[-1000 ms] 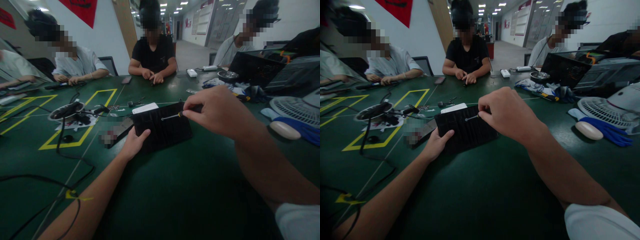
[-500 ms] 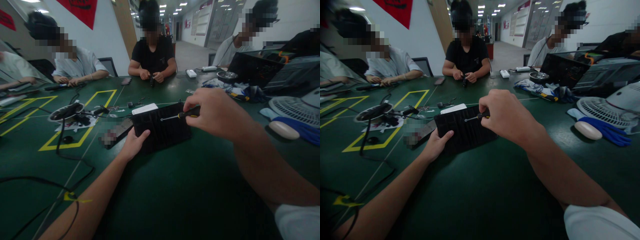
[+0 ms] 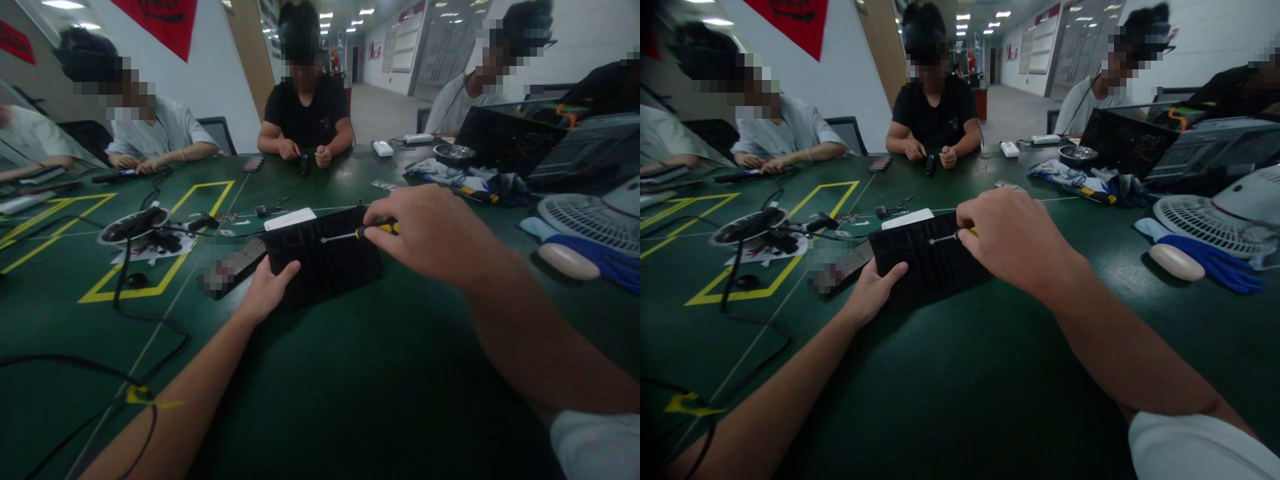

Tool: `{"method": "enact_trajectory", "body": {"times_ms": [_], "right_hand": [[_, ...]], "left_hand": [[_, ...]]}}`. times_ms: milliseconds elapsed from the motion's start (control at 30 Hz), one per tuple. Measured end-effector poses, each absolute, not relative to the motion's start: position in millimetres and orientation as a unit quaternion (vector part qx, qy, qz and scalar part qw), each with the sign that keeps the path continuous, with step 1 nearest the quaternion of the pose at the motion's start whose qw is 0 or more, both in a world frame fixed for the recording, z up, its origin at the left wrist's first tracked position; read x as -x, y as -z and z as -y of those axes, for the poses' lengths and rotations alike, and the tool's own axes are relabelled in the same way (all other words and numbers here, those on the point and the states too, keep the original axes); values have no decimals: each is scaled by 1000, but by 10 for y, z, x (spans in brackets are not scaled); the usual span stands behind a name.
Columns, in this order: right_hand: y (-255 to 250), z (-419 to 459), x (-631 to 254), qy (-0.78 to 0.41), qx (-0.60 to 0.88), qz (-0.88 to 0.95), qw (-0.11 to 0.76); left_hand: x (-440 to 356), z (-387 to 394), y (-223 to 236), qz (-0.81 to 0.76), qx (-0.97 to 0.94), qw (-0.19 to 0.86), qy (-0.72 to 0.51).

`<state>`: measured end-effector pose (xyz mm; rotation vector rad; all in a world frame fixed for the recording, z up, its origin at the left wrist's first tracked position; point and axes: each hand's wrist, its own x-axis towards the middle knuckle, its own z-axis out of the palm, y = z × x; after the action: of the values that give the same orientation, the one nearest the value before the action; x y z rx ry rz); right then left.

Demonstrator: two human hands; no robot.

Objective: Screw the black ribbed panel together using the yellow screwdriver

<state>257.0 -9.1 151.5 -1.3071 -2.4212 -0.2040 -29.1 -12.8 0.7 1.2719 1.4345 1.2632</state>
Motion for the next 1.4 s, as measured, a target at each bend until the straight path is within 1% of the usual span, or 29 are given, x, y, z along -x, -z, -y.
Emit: {"method": "enact_trajectory", "body": {"times_ms": [300,600,1400], "right_hand": [[-1472,65,-2555,43,440,879,178],[-1617,80,-2637,42,451,861,232],[-1508,17,-2547,47,448,865,221]], "left_hand": [[292,122,6,-571,-502,406,-507],[291,136,-30,-577,-509,397,-501],[296,124,5,-571,-510,399,-504]]}}
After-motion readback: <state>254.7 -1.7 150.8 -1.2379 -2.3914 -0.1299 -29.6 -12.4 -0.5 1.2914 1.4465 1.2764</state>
